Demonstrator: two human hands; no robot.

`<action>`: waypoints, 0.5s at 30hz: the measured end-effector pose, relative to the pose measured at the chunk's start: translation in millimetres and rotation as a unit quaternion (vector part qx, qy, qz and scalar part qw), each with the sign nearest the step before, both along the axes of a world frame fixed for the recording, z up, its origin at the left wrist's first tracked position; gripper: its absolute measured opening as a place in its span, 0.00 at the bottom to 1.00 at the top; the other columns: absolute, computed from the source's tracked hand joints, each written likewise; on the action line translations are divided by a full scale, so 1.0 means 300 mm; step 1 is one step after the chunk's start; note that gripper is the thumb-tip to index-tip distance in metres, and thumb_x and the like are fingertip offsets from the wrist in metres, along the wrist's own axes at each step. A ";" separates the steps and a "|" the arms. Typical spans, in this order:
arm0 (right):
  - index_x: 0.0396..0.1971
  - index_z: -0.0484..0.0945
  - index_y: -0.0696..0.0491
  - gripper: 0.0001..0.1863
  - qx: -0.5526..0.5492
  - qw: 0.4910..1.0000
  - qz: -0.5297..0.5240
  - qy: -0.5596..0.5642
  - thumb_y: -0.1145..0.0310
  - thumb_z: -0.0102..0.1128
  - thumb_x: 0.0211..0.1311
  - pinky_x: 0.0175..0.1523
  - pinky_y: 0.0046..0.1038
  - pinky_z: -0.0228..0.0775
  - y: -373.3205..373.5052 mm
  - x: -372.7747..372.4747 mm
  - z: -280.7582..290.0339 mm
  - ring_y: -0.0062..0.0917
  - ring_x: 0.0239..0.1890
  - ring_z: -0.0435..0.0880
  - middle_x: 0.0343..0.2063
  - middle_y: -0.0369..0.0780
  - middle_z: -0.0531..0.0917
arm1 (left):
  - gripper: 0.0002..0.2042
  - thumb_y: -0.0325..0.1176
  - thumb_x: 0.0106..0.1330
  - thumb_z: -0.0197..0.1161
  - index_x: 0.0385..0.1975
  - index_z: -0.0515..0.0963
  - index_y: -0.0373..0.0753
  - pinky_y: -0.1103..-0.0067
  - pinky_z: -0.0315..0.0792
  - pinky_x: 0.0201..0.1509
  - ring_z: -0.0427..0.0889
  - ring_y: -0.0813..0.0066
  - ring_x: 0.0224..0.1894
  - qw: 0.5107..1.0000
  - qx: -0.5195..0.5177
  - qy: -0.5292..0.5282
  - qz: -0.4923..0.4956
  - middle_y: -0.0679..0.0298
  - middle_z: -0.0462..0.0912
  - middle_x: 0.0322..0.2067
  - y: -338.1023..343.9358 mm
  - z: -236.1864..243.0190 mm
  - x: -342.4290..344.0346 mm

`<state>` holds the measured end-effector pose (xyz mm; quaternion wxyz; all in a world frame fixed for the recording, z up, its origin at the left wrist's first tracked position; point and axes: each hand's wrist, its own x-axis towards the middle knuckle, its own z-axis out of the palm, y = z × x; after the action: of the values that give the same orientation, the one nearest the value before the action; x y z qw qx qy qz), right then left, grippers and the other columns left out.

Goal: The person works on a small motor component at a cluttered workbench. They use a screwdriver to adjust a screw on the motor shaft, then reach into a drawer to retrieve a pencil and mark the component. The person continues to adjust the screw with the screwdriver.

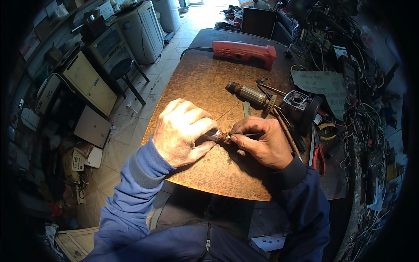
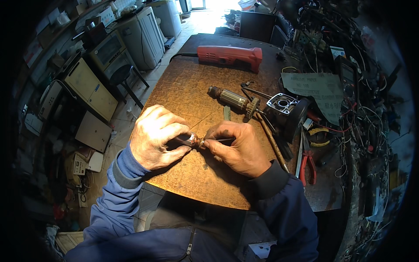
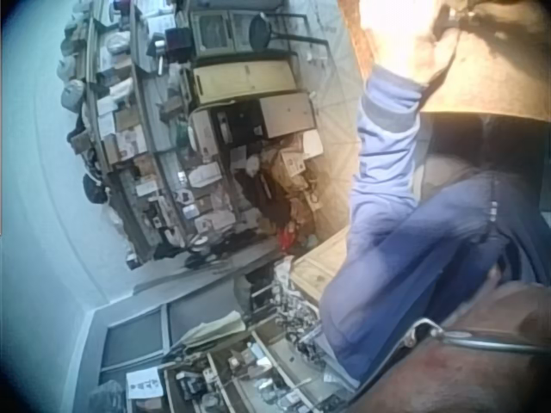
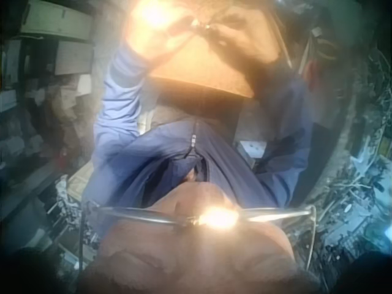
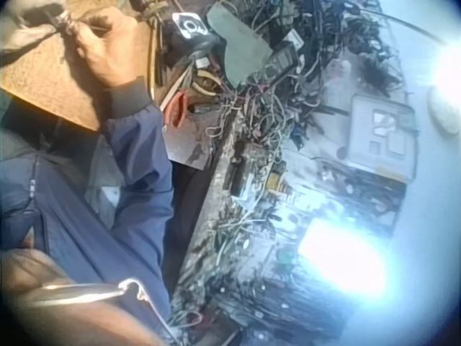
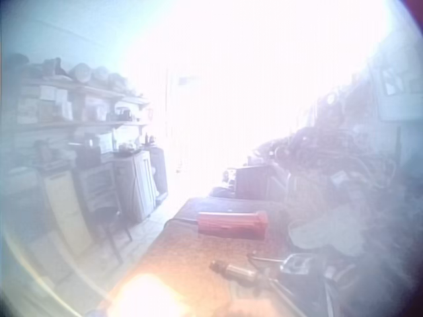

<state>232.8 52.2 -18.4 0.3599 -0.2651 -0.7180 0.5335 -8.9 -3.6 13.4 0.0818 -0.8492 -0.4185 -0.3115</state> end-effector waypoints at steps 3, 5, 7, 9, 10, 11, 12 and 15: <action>0.32 0.85 0.63 0.04 -0.026 1.000 0.006 0.006 0.79 0.70 0.67 0.28 0.19 0.72 -0.003 0.000 0.007 0.13 0.24 0.81 0.26 0.37 0.85 | 0.17 0.34 0.44 0.82 0.35 0.84 0.43 0.66 0.75 0.48 0.84 0.63 0.39 1.000 -0.002 0.001 -0.001 0.65 0.87 0.36 -0.003 0.003 -0.001; 0.32 0.85 0.64 0.04 -0.043 0.999 0.010 0.011 0.79 0.70 0.67 0.28 0.19 0.72 -0.003 0.001 0.008 0.13 0.24 0.81 0.26 0.37 0.85 | 0.18 0.34 0.44 0.82 0.35 0.85 0.43 0.66 0.75 0.48 0.84 0.62 0.39 1.000 -0.003 0.000 -0.003 0.65 0.87 0.36 -0.003 0.003 -0.003; 0.32 0.85 0.64 0.04 -0.049 0.999 0.008 0.015 0.79 0.70 0.67 0.28 0.19 0.72 0.001 0.002 0.004 0.13 0.24 0.81 0.25 0.37 0.85 | 0.18 0.34 0.44 0.82 0.35 0.85 0.43 0.66 0.75 0.48 0.84 0.62 0.39 1.000 -0.006 0.001 -0.004 0.64 0.87 0.36 -0.001 0.004 -0.003; 0.32 0.85 0.63 0.04 -0.046 0.999 0.009 0.012 0.79 0.70 0.67 0.28 0.19 0.71 0.001 0.002 0.005 0.13 0.24 0.81 0.25 0.37 0.85 | 0.18 0.34 0.44 0.82 0.36 0.85 0.43 0.66 0.75 0.48 0.84 0.62 0.39 1.000 -0.008 0.001 -0.003 0.64 0.87 0.36 -0.003 0.005 -0.004; 0.32 0.85 0.63 0.04 -0.045 0.999 0.010 0.010 0.79 0.69 0.67 0.28 0.19 0.71 0.002 0.002 0.005 0.13 0.24 0.81 0.24 0.36 0.85 | 0.18 0.34 0.44 0.82 0.36 0.85 0.43 0.65 0.75 0.48 0.84 0.62 0.39 1.000 -0.009 0.001 -0.003 0.64 0.87 0.36 -0.004 0.005 -0.004; 0.32 0.85 0.63 0.04 -0.036 0.999 0.007 0.008 0.79 0.69 0.67 0.28 0.19 0.71 0.003 0.004 0.003 0.13 0.24 0.81 0.24 0.37 0.85 | 0.18 0.34 0.44 0.82 0.36 0.85 0.43 0.65 0.75 0.48 0.84 0.62 0.40 1.000 -0.009 0.001 -0.003 0.64 0.87 0.36 -0.004 0.005 -0.004; 0.32 0.86 0.63 0.04 -0.028 1.000 0.004 0.005 0.79 0.69 0.67 0.28 0.19 0.71 0.007 0.005 -0.002 0.13 0.24 0.81 0.25 0.37 0.85 | 0.18 0.34 0.44 0.82 0.36 0.85 0.43 0.65 0.75 0.49 0.84 0.62 0.40 1.000 -0.008 0.001 -0.002 0.64 0.87 0.36 -0.004 0.005 -0.004; 0.33 0.86 0.63 0.04 -0.034 0.999 0.003 -0.003 0.79 0.70 0.67 0.28 0.19 0.72 0.006 0.006 0.006 0.13 0.24 0.81 0.25 0.37 0.86 | 0.18 0.34 0.44 0.83 0.35 0.85 0.43 0.65 0.75 0.49 0.84 0.62 0.40 1.000 -0.005 0.002 -0.001 0.64 0.87 0.36 -0.003 0.003 -0.003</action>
<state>234.5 54.0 -16.7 0.3467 -0.2768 -0.7014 0.5579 -9.7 -4.6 14.3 0.0783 -0.8506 -0.4191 -0.3077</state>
